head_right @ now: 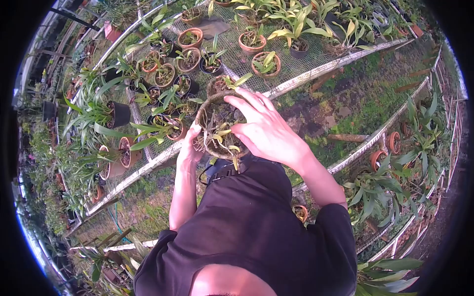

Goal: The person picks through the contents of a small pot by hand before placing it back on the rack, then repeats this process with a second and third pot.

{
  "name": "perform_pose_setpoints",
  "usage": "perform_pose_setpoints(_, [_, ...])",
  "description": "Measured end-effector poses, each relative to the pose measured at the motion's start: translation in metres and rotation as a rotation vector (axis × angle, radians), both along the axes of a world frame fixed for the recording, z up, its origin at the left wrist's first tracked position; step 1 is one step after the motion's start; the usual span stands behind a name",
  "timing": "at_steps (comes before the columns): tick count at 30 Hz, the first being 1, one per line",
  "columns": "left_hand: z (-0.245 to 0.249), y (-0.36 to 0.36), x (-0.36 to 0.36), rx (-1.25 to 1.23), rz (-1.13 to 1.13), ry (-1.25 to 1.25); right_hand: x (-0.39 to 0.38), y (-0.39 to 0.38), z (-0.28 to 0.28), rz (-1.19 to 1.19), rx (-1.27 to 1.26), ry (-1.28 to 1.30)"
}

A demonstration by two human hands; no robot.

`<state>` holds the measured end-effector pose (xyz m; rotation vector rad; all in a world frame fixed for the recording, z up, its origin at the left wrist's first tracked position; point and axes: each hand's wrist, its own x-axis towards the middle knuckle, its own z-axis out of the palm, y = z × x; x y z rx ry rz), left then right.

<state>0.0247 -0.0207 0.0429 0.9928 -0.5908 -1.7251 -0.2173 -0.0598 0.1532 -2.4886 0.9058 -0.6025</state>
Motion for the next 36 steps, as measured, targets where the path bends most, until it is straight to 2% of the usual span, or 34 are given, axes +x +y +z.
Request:
perform_pose_setpoints(3, [-0.007,-0.001,0.006,0.001,-0.088,-0.041,0.003,0.000,-0.009,0.006,-0.031,0.066])
perform_pose_setpoints(8, [-0.011,-0.001,0.010,0.096,-0.099,-0.040,0.013,0.014,-0.035,-0.056,-0.184,0.158])
perform_pose_setpoints(13, [-0.001,-0.002,0.012,0.078,-0.112,-0.086,0.013,0.010,-0.026,-0.004,-0.134,0.195])
perform_pose_setpoints(16, [-0.004,-0.005,0.014,0.012,-0.206,-0.073,0.013,0.006,-0.029,0.033,-0.110,0.247])
perform_pose_setpoints(20, [0.003,-0.003,0.008,0.064,-0.223,-0.152,0.014,0.007,-0.030,0.059,-0.160,0.343])
perform_pose_setpoints(23, [-0.010,-0.002,0.010,0.067,-0.226,-0.138,0.013,0.007,-0.039,0.070,-0.179,0.244])
perform_pose_setpoints(26, [-0.009,0.002,0.009,0.149,-0.209,-0.137,0.015,0.011,-0.033,0.050,-0.162,0.343])
perform_pose_setpoints(29, [0.000,0.001,0.008,0.144,-0.233,-0.116,0.016,0.011,-0.034,0.079,-0.170,0.326])
perform_pose_setpoints(32, [-0.012,0.001,0.011,0.094,-0.211,-0.061,0.014,0.011,-0.036,0.086,-0.177,0.339])
perform_pose_setpoints(36, [-0.016,0.003,0.012,0.085,-0.178,-0.023,0.009,0.012,-0.026,0.059,-0.186,0.217])
